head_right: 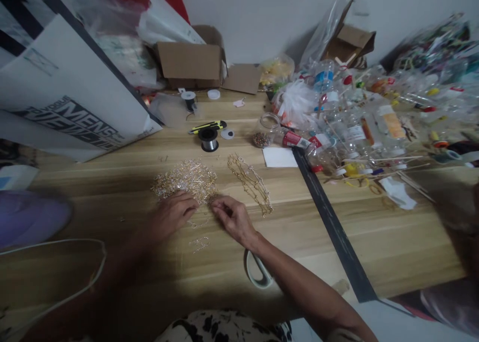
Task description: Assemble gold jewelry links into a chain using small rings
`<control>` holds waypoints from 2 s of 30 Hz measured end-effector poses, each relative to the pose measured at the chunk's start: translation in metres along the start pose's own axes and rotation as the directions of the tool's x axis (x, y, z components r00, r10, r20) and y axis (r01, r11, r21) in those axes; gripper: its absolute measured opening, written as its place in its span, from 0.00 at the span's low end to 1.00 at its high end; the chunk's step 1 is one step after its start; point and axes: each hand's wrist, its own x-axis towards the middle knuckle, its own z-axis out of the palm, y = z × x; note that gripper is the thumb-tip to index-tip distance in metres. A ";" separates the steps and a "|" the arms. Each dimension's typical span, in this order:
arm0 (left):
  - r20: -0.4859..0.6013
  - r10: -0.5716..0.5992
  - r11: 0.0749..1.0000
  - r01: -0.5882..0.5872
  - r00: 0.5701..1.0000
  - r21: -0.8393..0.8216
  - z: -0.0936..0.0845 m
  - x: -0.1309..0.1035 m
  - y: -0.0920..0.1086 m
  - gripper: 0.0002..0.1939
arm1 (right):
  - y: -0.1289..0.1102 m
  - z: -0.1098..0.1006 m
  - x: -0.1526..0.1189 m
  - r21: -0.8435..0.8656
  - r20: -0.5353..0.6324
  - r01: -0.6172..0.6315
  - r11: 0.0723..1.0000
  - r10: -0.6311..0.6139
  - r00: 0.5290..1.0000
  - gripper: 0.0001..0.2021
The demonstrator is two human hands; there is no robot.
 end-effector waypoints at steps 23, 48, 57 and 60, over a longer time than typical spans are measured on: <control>-0.135 -0.260 0.689 0.086 0.956 -0.720 0.015 0.009 0.007 0.03 | -0.003 -0.001 0.000 -0.106 0.068 0.124 0.987 -0.117 0.991 0.09; -0.010 -0.307 0.472 0.144 0.952 -0.870 0.018 0.008 0.007 0.05 | -0.003 0.002 -0.003 -0.190 0.156 0.186 0.964 -0.157 0.975 0.05; -0.131 -0.267 0.584 0.053 0.955 -0.810 0.019 0.007 0.008 0.03 | -0.005 0.001 -0.002 -0.183 0.148 0.194 0.964 -0.168 0.975 0.06; -0.179 -0.232 0.615 0.002 0.956 -0.788 0.018 0.008 0.008 0.03 | -0.005 0.001 -0.002 -0.186 0.153 0.199 0.962 -0.172 0.973 0.06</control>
